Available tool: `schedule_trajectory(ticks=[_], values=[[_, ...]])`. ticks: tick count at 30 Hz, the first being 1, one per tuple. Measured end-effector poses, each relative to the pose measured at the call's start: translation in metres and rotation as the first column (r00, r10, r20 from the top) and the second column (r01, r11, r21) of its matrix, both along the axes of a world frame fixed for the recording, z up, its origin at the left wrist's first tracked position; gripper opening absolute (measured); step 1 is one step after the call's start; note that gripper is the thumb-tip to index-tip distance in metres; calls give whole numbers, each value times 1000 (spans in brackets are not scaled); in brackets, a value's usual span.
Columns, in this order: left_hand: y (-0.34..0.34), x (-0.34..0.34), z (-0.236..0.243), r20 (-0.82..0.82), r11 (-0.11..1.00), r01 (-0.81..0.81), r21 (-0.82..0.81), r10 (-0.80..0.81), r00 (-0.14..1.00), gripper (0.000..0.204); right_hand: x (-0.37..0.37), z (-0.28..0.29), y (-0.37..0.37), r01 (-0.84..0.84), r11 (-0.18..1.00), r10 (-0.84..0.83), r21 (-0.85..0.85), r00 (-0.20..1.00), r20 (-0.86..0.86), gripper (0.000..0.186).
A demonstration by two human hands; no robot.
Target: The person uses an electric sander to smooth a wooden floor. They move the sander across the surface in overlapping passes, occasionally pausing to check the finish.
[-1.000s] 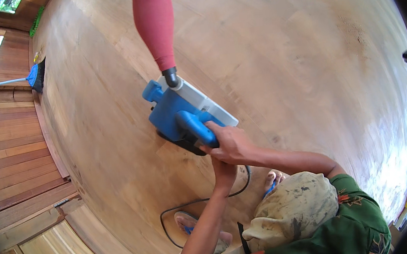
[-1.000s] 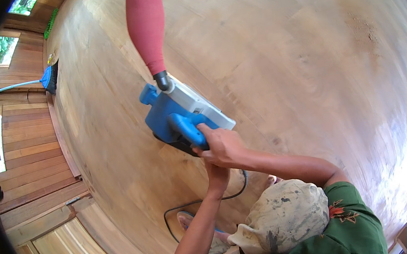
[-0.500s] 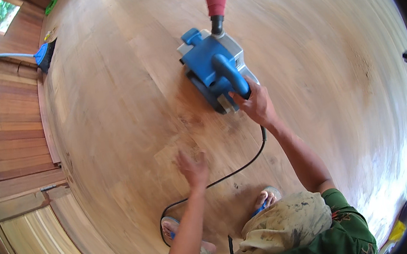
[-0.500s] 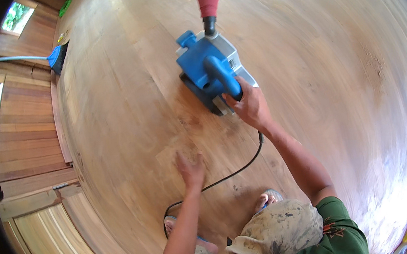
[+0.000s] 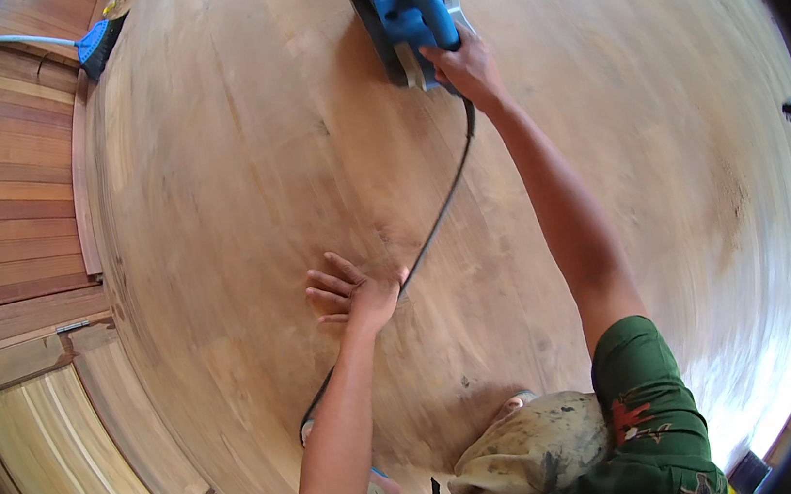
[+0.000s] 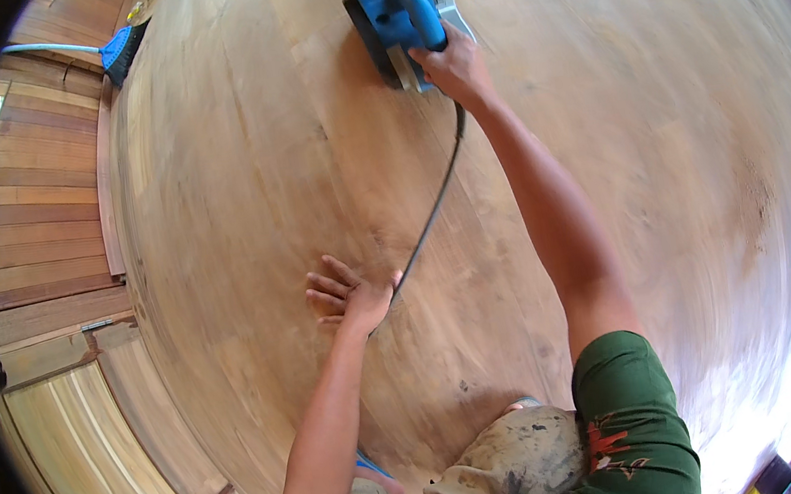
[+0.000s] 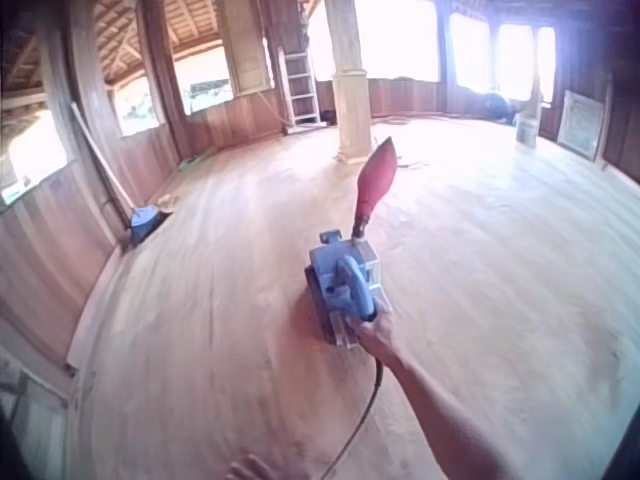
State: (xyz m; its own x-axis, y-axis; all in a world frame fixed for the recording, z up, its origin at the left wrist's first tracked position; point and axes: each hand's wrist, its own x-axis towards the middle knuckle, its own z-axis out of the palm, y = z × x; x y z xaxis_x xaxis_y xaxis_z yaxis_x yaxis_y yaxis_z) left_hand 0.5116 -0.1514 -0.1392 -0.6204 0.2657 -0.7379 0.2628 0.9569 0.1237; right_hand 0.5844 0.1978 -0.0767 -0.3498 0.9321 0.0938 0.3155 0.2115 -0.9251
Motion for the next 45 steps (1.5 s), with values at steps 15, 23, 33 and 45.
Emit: schedule_trajectory(ticks=[15,23,33,45], values=[[-18,37,-5,-32,992,-71,106,75,997,119,-54,-19,71,-71,997,74,33,991,-108,26],[-5,-31,-6,-38,994,103,46,-101,994,139,-75,-53,48,-48,996,56,82,994,-99,41],[19,-116,-7,37,859,492,-141,-492,870,143,-31,-72,-46,-20,998,18,66,1000,23,50],[56,-135,-65,-139,936,334,109,-319,938,130,105,-52,-192,56,991,-50,-120,997,52,37]])
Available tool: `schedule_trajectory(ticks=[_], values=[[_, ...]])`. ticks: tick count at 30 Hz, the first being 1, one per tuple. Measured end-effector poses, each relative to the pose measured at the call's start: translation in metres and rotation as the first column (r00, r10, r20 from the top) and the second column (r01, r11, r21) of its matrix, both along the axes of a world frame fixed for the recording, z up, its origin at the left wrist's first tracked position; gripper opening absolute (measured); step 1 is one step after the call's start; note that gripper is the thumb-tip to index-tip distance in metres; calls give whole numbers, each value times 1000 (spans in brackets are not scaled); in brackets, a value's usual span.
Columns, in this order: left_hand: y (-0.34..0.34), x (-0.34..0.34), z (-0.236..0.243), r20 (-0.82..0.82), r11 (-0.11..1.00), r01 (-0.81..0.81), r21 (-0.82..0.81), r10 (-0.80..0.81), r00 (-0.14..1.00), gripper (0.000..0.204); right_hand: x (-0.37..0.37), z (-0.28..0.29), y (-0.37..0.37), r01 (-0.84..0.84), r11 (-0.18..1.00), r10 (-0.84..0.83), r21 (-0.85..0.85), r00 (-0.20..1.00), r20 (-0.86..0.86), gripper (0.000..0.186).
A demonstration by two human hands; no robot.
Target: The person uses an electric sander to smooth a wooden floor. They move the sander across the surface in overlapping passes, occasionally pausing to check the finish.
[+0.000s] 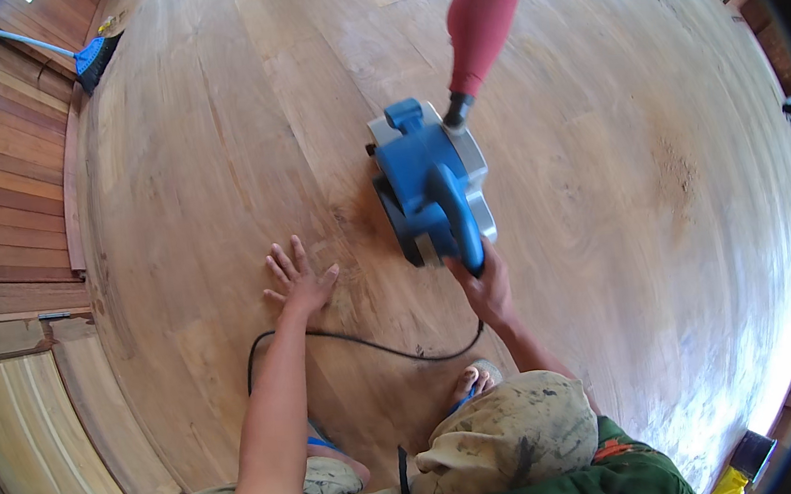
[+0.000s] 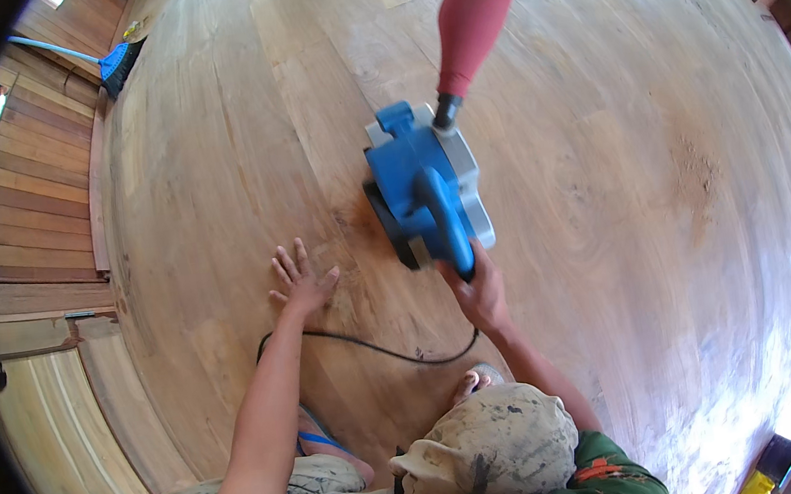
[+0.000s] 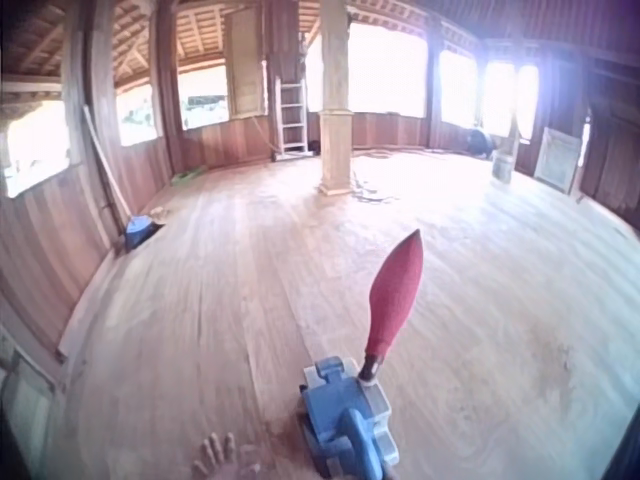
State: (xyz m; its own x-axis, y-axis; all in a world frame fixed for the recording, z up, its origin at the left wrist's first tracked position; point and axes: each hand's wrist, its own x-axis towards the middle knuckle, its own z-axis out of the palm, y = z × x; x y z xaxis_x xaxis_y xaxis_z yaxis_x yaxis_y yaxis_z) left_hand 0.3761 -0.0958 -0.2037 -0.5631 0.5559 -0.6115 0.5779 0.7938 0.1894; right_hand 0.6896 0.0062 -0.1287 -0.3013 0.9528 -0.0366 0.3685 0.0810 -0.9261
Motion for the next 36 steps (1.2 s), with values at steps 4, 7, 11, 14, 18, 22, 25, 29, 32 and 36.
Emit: schedule_trajectory(ticks=[4,7,11,14,18,22,25,29,32,36], values=[[21,20,21,57,996,-87,-29,89,994,150,42,11,-22,31,992,-23,-123,998,65,37],[24,29,43,54,989,-86,-118,93,994,162,47,15,-37,111,984,-111,-141,994,2,36],[8,30,65,21,974,-62,-217,68,997,166,23,11,-19,131,983,-131,-127,991,8,40],[-13,38,72,19,965,-53,-258,60,998,165,-5,4,34,95,995,-96,-38,995,-28,39],[-52,63,74,47,962,-21,-272,35,998,159,-39,-1,126,39,994,-38,103,999,-18,30],[-91,87,81,52,973,-38,-228,52,997,146,-80,6,204,-22,992,32,122,996,-80,27],[-107,101,93,25,964,-45,-262,53,998,134,-106,17,239,-60,986,75,154,993,-91,27],[-104,129,105,65,971,-83,-224,100,993,119,-121,46,298,-202,975,214,87,964,-157,38],[-106,139,118,95,963,-103,-250,131,987,113,-110,46,317,-182,979,183,92,983,-3,26],[-101,134,125,91,973,-103,-209,124,988,111,-77,50,330,-173,977,184,123,979,-85,22]])
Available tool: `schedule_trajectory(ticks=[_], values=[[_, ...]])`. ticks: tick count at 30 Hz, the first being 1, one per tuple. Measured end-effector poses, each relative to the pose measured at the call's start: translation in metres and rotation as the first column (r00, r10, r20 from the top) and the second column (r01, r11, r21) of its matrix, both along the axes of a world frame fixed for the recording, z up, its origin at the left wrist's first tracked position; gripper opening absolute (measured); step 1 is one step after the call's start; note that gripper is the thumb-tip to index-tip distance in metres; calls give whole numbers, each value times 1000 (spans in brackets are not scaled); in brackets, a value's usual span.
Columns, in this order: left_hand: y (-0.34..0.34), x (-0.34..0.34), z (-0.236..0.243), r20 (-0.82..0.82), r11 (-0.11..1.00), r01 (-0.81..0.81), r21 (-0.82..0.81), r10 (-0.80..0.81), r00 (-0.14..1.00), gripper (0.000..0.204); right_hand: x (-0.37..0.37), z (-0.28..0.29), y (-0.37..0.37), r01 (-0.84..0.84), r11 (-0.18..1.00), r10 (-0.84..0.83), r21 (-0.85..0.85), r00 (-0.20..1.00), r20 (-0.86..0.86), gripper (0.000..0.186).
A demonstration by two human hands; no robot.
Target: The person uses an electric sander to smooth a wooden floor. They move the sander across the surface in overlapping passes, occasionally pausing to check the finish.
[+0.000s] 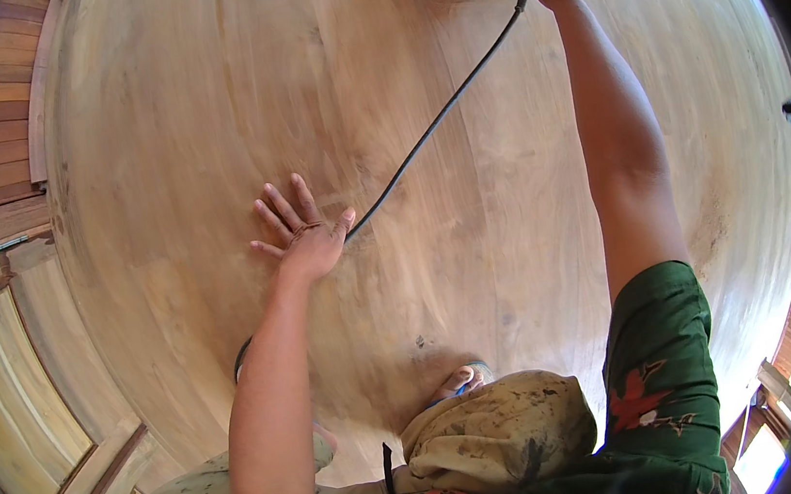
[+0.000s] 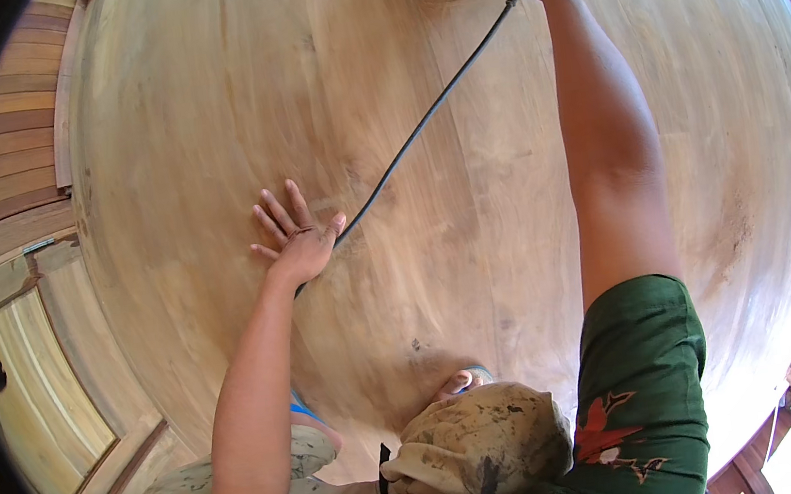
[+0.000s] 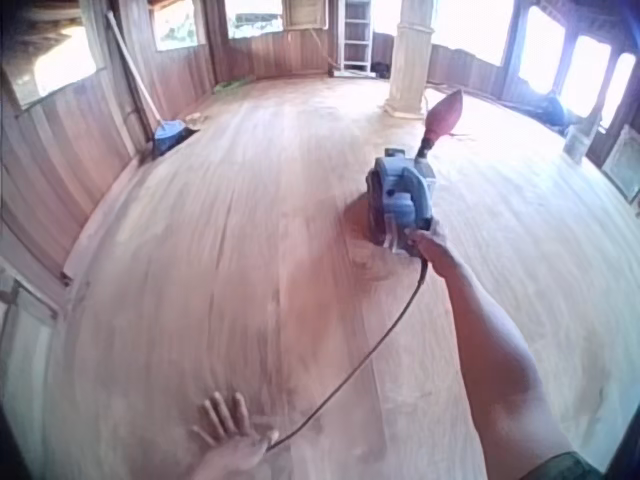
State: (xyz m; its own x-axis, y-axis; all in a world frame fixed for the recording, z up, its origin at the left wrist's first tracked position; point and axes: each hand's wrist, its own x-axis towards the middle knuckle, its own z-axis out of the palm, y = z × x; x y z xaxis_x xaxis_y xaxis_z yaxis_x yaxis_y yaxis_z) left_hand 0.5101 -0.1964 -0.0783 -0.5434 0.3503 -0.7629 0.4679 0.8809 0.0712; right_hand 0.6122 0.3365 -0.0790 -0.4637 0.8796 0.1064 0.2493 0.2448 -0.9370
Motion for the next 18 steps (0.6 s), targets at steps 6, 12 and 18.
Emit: schedule_trajectory(ticks=[6,12,18], values=[[-3,-10,-1,0,999,-38,25,38,999,114,27,2,-22,1,1000,-4,31,997,73,16],[-4,-43,-24,-55,999,-39,25,40,998,116,52,-23,-68,-31,999,26,43,993,118,38],[2,-70,-35,-78,998,-20,59,24,997,126,77,-9,-123,14,999,-20,33,979,204,37]])
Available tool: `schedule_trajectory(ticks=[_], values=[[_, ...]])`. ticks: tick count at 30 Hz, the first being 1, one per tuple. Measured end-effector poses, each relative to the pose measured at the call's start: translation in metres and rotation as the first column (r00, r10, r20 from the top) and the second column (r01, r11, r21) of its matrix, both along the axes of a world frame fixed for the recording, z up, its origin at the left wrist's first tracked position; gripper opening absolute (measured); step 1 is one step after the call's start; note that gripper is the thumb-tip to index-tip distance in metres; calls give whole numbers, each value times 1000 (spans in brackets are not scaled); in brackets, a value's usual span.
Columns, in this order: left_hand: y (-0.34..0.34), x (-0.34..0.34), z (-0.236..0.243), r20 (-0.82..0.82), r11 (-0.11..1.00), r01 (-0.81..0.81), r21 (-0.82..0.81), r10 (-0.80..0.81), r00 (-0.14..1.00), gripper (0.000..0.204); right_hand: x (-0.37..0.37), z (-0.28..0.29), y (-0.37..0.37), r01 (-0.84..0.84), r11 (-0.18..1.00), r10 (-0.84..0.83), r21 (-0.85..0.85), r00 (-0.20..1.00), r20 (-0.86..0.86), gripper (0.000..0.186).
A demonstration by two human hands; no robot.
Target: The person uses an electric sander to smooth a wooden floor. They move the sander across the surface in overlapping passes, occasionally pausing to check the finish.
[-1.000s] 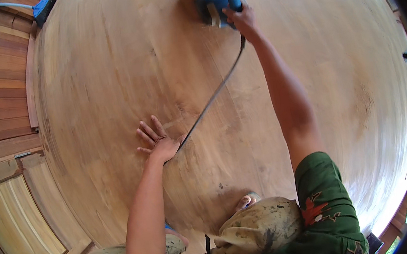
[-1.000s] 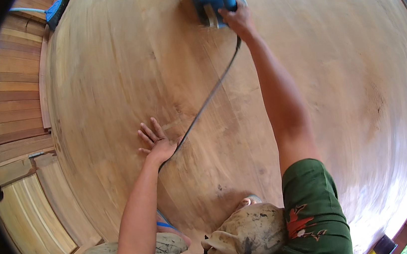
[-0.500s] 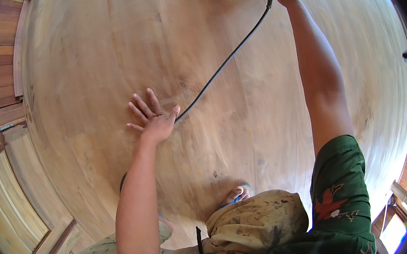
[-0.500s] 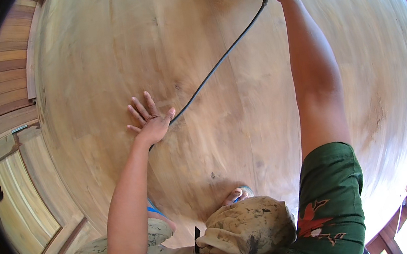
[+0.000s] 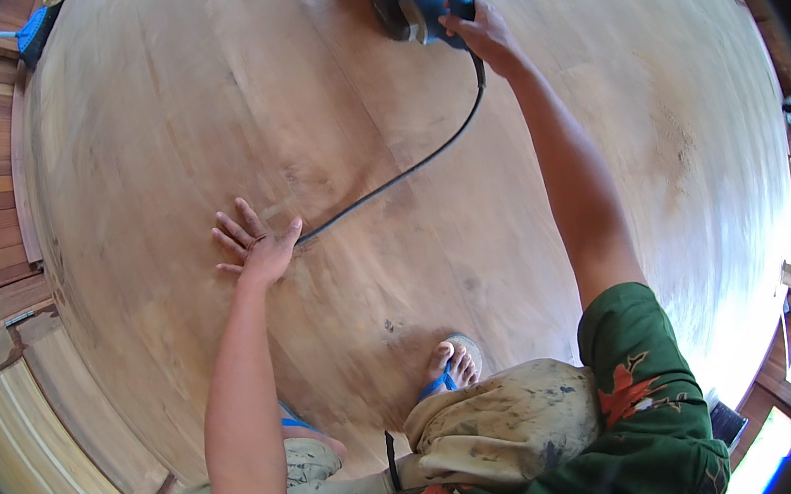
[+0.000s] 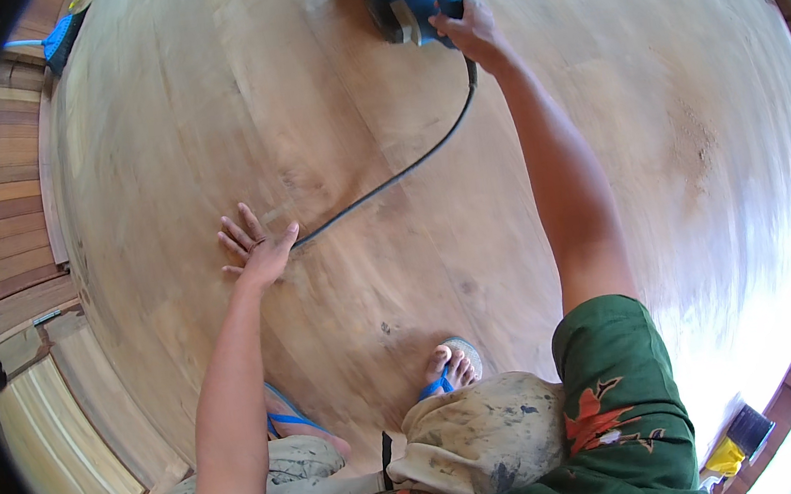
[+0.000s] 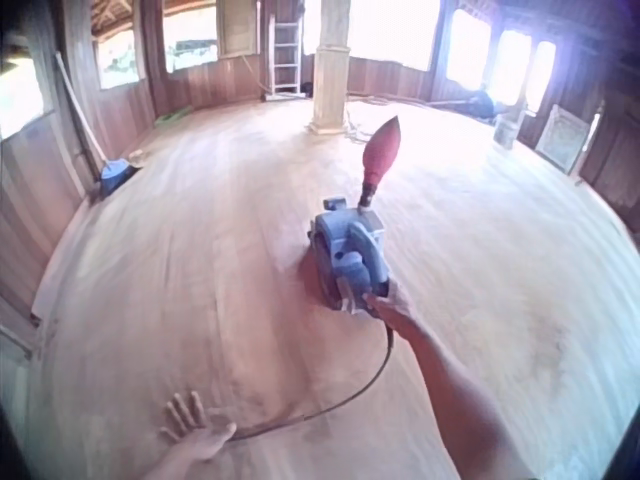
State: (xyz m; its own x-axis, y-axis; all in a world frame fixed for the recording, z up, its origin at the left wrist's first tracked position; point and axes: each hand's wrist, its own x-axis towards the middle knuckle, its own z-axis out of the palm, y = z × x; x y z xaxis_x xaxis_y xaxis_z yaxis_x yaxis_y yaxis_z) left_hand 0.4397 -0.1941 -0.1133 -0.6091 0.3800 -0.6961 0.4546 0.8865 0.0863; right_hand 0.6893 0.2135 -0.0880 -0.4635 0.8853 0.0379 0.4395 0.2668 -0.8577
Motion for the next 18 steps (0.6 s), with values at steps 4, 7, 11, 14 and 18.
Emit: schedule_trajectory(ticks=[4,7,11,14,18], values=[[-6,-38,38,1,998,68,-11,-68,998,133,7,49,-47,73,996,-72,-51,997,38,37],[-14,-70,74,-5,979,198,-53,-199,980,136,6,93,-85,127,988,-121,-84,990,72,38],[-31,-112,101,-51,907,420,-37,-422,905,132,7,136,-119,151,984,-138,-100,983,124,38],[-45,-143,105,-178,801,593,81,-574,799,122,5,147,-135,186,972,-173,-140,980,102,34],[-49,-188,115,-310,368,894,256,-844,437,94,4,149,-144,279,947,-268,-158,959,89,35]])
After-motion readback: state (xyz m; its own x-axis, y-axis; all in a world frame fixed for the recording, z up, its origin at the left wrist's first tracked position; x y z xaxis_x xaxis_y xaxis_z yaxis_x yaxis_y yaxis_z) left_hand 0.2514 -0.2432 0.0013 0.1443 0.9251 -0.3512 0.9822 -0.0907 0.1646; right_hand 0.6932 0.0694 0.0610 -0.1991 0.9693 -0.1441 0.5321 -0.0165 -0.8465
